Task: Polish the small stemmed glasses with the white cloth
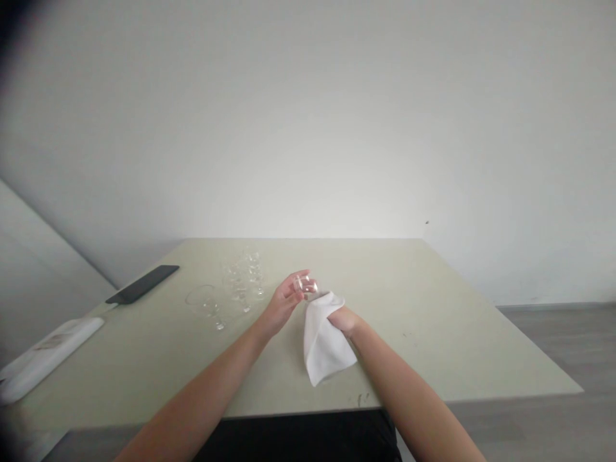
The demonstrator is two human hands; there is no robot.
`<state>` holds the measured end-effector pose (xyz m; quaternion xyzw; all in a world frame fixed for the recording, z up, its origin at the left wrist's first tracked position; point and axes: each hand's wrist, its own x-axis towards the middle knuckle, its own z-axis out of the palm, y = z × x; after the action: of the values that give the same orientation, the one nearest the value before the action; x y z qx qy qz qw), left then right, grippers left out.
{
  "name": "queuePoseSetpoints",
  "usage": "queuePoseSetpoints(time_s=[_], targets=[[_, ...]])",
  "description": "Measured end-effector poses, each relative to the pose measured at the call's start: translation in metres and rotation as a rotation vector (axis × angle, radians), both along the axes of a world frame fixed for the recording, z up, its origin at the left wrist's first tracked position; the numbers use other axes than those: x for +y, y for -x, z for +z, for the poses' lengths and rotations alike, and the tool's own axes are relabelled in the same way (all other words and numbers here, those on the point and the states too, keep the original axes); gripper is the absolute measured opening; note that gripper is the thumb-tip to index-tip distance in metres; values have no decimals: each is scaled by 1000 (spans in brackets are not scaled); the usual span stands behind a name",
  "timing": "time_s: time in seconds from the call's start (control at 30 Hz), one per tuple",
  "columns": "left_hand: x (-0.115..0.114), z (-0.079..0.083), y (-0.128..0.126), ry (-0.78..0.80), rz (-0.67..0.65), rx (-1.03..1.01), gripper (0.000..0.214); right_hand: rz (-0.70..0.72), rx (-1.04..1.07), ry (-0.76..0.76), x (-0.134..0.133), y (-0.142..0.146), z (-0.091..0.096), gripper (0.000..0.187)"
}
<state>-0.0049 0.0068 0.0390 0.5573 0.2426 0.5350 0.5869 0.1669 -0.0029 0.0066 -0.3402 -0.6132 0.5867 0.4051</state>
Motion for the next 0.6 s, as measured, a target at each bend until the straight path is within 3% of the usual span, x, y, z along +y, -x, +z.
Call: queuePoseSetpoints(time_s=[0.07,0.2,0.3,0.47,0.53,0.6], targets=[[0,0,0,16,0,-6,59,-14,-61,-135,3,0,0,33],[8,-8,-2,27,202,110,58,-26,-234,-417,14,1,7,27],[9,-8,-2,34,229,172,59,2,-238,-369,13,-1,7,32],[0,5,0,42,168,144,59,23,-65,17,2,-1,3,46],[0,6,0,43,182,152,56,21,-71,-38,4,2,5,42],[3,2,-1,32,221,174,55,5,-145,-199,9,4,7,35]])
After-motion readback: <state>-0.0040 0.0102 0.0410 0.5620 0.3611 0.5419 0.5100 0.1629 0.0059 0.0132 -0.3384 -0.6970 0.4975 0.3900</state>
